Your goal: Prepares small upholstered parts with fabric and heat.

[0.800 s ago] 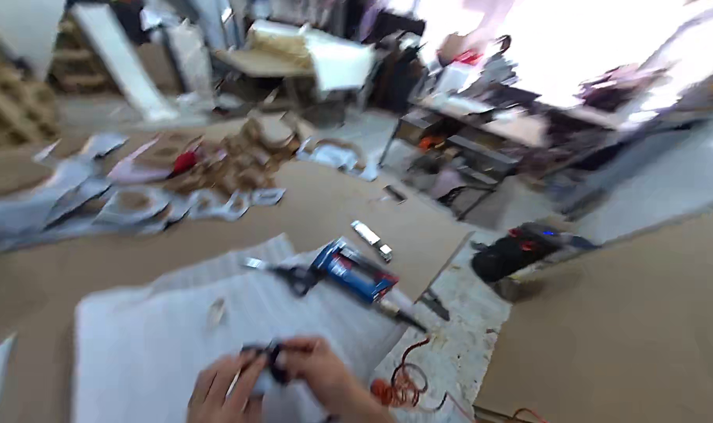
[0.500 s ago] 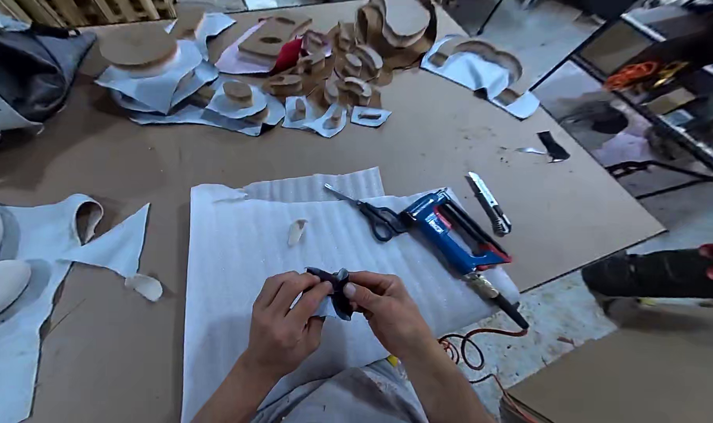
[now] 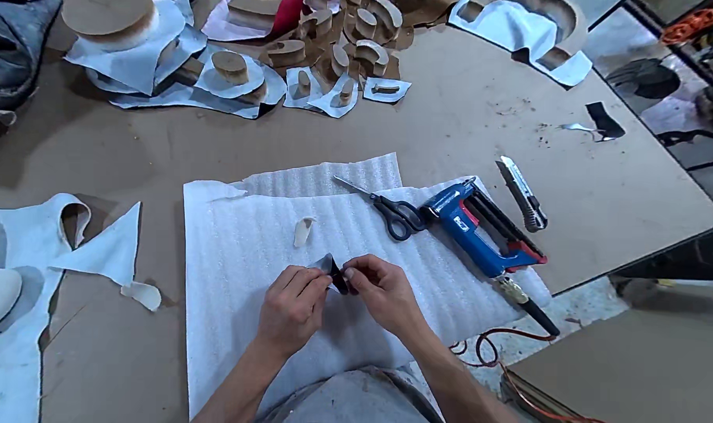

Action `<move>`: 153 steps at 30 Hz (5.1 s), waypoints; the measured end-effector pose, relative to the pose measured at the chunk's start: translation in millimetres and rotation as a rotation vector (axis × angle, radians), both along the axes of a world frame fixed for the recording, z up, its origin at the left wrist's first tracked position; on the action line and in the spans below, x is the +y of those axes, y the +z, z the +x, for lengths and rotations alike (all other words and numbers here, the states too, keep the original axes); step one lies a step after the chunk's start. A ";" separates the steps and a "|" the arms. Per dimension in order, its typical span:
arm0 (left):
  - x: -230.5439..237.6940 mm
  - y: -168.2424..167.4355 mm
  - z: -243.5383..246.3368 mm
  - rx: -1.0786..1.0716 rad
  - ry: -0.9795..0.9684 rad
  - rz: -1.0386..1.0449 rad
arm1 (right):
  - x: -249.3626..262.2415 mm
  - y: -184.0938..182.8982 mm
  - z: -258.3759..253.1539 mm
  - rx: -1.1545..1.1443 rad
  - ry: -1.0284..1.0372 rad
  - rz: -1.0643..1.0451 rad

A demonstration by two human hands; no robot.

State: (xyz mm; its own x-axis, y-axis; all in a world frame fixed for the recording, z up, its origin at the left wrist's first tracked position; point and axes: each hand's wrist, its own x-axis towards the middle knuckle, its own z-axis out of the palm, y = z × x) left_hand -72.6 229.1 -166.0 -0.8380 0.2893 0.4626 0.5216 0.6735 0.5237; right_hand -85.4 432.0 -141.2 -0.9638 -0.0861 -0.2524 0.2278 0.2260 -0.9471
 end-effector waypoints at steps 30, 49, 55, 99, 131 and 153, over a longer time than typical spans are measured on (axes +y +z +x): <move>0.5 45.1 3.2 -0.971 -0.010 0.982 | 6.8 23.6 4.1 0.088 0.133 -0.263; 6.7 55.2 5.2 -1.377 0.042 1.274 | 15.4 29.4 16.4 0.068 0.260 -0.281; 6.7 54.6 3.6 -1.379 0.035 1.257 | 14.8 30.1 14.4 0.173 0.261 -0.156; 20.8 -23.3 -5.0 -0.189 0.160 -0.113 | 7.0 -59.0 -13.2 0.763 0.312 0.485; 25.1 -7.3 -22.3 -0.658 0.321 0.088 | 116.9 23.8 -32.7 0.113 -0.172 1.079; 21.4 -20.1 -14.2 -0.558 0.293 0.145 | 2.7 109.6 46.0 -0.168 0.215 0.745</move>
